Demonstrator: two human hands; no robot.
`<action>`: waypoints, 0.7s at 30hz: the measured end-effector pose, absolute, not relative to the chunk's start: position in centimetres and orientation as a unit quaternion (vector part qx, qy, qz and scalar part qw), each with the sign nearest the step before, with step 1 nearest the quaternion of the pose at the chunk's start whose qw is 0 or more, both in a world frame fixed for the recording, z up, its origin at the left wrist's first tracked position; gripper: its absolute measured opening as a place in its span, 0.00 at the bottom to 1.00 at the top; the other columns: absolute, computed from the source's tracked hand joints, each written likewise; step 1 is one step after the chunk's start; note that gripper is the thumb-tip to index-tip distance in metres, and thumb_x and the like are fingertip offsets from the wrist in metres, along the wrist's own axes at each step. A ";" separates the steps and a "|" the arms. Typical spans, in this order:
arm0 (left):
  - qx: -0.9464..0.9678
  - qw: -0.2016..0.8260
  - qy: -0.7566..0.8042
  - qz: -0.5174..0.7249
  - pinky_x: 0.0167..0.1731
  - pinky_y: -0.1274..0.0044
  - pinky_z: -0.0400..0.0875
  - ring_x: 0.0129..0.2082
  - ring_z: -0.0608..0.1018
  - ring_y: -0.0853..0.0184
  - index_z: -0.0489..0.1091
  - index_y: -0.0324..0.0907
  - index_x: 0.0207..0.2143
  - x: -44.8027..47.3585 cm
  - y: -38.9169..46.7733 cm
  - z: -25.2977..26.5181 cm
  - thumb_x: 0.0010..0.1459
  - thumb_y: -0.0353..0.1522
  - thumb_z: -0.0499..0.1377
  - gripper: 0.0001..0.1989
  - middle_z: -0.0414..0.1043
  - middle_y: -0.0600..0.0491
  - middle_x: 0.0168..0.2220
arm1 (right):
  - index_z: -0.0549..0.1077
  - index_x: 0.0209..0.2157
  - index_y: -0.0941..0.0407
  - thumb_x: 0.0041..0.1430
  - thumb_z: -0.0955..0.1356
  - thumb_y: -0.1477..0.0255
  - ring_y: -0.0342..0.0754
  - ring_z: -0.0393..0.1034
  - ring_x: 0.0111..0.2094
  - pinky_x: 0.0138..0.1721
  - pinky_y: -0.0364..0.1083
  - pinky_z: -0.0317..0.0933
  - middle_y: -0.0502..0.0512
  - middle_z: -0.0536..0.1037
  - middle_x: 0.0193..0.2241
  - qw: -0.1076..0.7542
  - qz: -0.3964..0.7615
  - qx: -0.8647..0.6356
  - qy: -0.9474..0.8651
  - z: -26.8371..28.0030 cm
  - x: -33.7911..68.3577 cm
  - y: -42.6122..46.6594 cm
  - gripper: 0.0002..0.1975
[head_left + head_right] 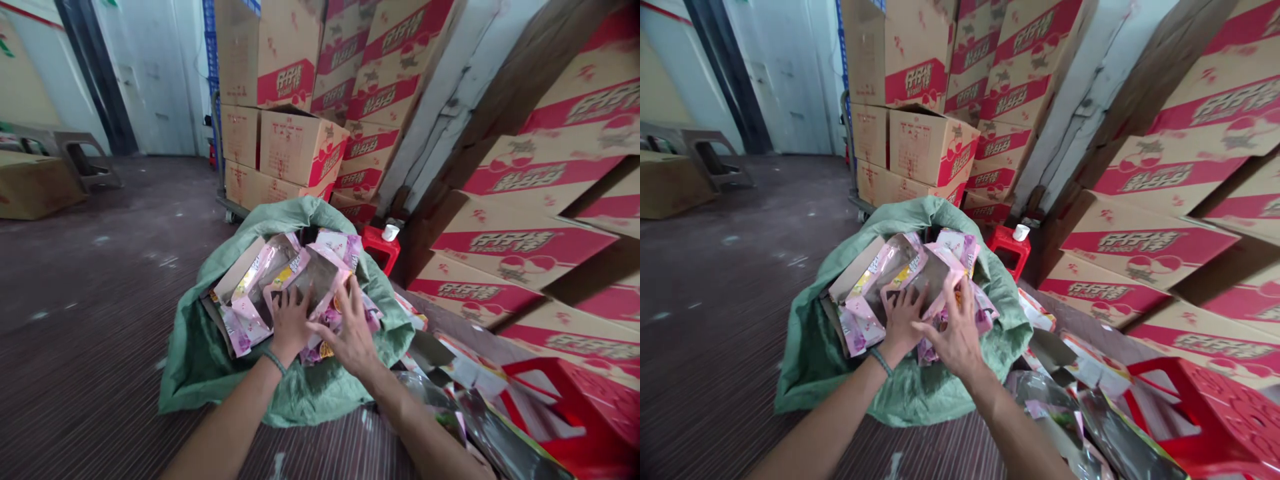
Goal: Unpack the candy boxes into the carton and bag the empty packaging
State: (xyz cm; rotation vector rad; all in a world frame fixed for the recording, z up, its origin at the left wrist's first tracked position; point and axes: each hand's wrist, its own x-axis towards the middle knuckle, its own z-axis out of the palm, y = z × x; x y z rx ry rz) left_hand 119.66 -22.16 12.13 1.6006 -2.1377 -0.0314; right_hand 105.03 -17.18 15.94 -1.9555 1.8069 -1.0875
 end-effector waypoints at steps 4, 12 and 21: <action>0.533 0.322 -0.781 0.051 0.60 0.55 0.60 0.65 0.62 0.44 0.60 0.36 0.65 121.0 -16.6 9.4 0.61 0.43 0.59 0.35 0.61 0.32 0.63 | 0.60 0.67 0.45 0.51 0.71 0.44 0.78 0.20 0.70 0.63 0.75 0.45 0.57 0.29 0.73 0.124 -0.242 -0.677 0.684 16.4 107.0 -19.7 0.45; 0.581 0.152 -0.800 -0.019 0.51 0.56 0.67 0.53 0.75 0.47 0.71 0.43 0.56 128.1 -10.7 0.9 0.59 0.33 0.58 0.21 0.74 0.39 0.52 | 0.60 0.66 0.41 0.54 0.72 0.50 0.76 0.28 0.71 0.62 0.74 0.47 0.58 0.35 0.72 0.152 -0.224 -0.654 0.707 17.0 107.3 -21.6 0.40; 0.286 0.076 -0.811 -0.505 0.26 0.73 0.66 0.26 0.74 0.64 0.77 0.53 0.31 124.3 -6.8 13.4 0.61 0.50 0.55 0.16 0.72 0.53 0.26 | 0.59 0.67 0.39 0.54 0.72 0.52 0.72 0.45 0.69 0.60 0.70 0.54 0.61 0.43 0.72 0.120 -0.167 -0.682 0.702 18.7 106.2 -23.3 0.41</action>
